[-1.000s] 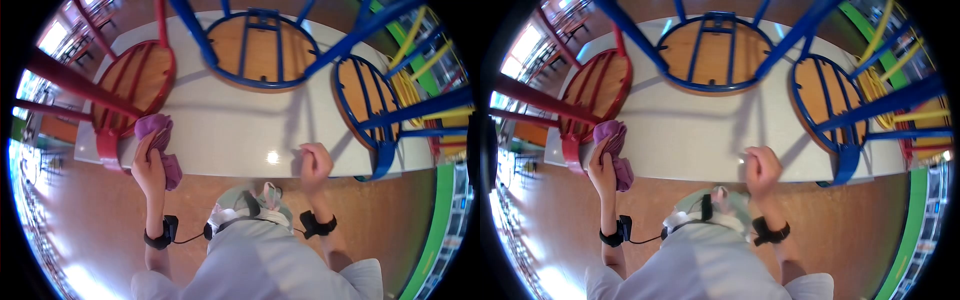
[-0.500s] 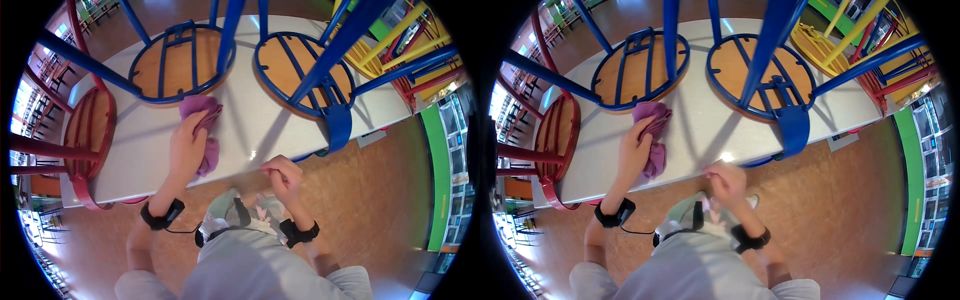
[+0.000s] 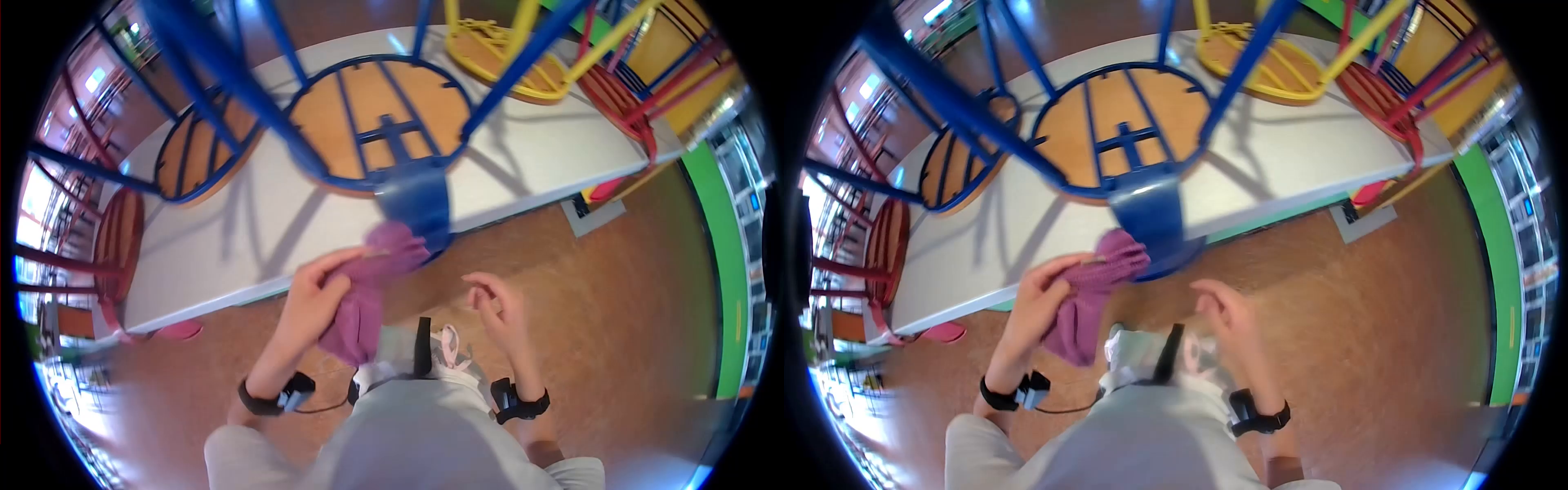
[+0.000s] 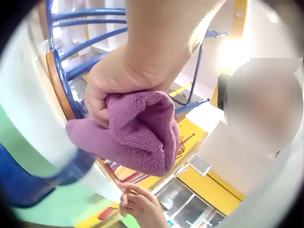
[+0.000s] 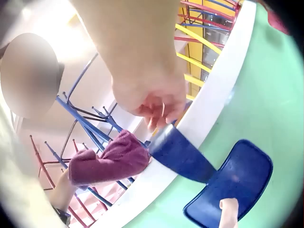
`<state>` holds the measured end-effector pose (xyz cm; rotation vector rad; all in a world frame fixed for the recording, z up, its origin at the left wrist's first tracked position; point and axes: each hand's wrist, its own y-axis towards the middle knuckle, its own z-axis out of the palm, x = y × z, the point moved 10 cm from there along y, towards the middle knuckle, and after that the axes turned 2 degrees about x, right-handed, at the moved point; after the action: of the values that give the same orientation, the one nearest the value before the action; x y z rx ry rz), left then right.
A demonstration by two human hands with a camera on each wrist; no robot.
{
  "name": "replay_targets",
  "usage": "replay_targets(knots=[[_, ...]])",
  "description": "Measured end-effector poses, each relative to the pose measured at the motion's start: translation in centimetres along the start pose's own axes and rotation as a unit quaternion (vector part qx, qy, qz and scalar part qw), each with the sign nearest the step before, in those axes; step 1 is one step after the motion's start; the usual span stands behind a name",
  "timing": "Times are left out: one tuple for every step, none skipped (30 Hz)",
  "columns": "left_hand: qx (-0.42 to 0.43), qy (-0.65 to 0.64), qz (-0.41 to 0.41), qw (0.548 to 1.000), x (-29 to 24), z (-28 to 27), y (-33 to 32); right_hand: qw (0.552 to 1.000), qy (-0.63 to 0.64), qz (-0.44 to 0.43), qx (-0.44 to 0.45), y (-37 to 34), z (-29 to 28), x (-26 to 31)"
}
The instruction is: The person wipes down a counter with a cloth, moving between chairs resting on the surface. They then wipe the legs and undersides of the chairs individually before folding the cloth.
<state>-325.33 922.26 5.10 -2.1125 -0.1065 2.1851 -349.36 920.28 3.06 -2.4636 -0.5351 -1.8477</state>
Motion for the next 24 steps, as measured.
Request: replay_targets(knots=[[0.013, -0.053, -0.034, 0.998, 0.5, 3.0, 0.1, 0.997, 0.013, 0.057, 0.046, -0.6, -0.6, -1.1], [0.032, -0.03, -0.008, 0.999, 0.6, 5.8, 0.7, 0.989, 0.03, 0.111, 0.093, -1.6, -0.8, -2.7], [0.047, -0.013, 0.01, 0.999, 0.6, 8.4, 1.1, 0.989, 0.026, 0.118, 0.086, -2.3, -2.2, -2.9], [0.05, 0.042, 0.054, 0.996, 0.3, 10.8, 1.5, 0.968, 0.169, 0.151, 0.103, -3.2, -2.5, -3.2], [0.039, 0.056, 0.048, 0.997, 0.2, 13.5, 1.7, 0.928, 0.307, 0.177, 0.117, -3.9, -2.7, -3.2], [0.031, 0.194, 0.147, 0.969, -1.2, 16.1, 1.8, 0.919, 0.34, 0.162, 0.117, -4.3, -3.7, -3.1], [0.022, 0.326, 0.244, 0.913, -2.2, 19.1, 1.6, 0.921, 0.337, 0.161, 0.112, -4.8, -4.9, -3.8], [0.026, 0.324, 0.247, 0.913, -2.1, 21.2, 1.9, 0.89, 0.404, 0.204, 0.048, -5.7, -6.3, -6.0], [0.043, 0.372, 0.279, 0.884, -1.6, 23.9, 1.9, 0.849, 0.472, 0.237, -0.014, -6.6, -7.0, -9.3], [0.065, 0.413, 0.3, 0.858, -1.8, 26.3, 1.9, 0.839, 0.468, 0.269, -0.06, -7.8, -7.5, -12.3], [0.073, 0.414, 0.299, 0.857, -1.5, 27.8, 2.2, 0.836, 0.472, 0.271, -0.067, -8.3, -7.7, -13.1], [0.101, 0.42, 0.31, 0.847, -1.3, 29.6, 2.3, 0.931, 0.297, 0.203, -0.067, -7.9, -9.5, -12.5], [0.126, 0.424, 0.32, 0.838, -1.0, 31.2, 2.5, 0.907, 0.331, 0.244, -0.089, -8.5, -10.0, -13.4], [0.151, 0.448, 0.316, 0.822, -0.4, 32.7, 2.8, 0.88, 0.364, 0.283, -0.115, -8.7, -10.5, -13.4], [0.155, 0.448, 0.315, 0.822, -0.4, 33.5, 3.2, 0.878, 0.366, 0.286, -0.118, -8.1, -10.8, -13.7], [0.175, 0.452, 0.325, 0.812, 0.2, 34.5, 3.9, 0.875, 0.392, 0.231, -0.166, -7.1, -12.0, -14.5], [0.196, 0.449, 0.332, 0.806, 0.0, 35.4, 4.2, 0.867, 0.411, 0.182, -0.215, -6.4, -13.6, -14.3], [0.197, 0.449, 0.333, 0.805, -0.4, 35.5, 4.9, 0.867, 0.41, 0.181, -0.216, -5.1, -14.7, -13.2], [0.212, 0.39, 0.338, 0.83, -1.4, 35.2, 5.7, 0.851, 0.411, 0.205, -0.255, -4.1, -16.8, -12.0], [0.225, 0.329, 0.342, 0.851, -2.5, 34.6, 6.7, 0.834, 0.41, 0.227, -0.292, -3.0, -18.6, -11.7], [0.175, 0.383, 0.386, 0.821, -4.0, 33.0, 7.8, 0.865, 0.36, 0.195, -0.291, -1.1, -20.6, -11.9], [0.122, 0.435, 0.426, 0.784, -5.3, 30.9, 8.6, 0.892, 0.309, 0.161, -0.289, 1.0, -22.3, -12.0], [0.054, 0.418, 0.358, 0.833, -5.2, 27.0, 11.2, 0.934, 0.231, 0.103, -0.253, 4.2, -23.4, -10.0], [-0.022, 0.429, 0.374, 0.822, -5.7, 23.6, 12.3, 0.964, 0.151, 0.043, -0.216, 7.4, -24.2, -7.7]])
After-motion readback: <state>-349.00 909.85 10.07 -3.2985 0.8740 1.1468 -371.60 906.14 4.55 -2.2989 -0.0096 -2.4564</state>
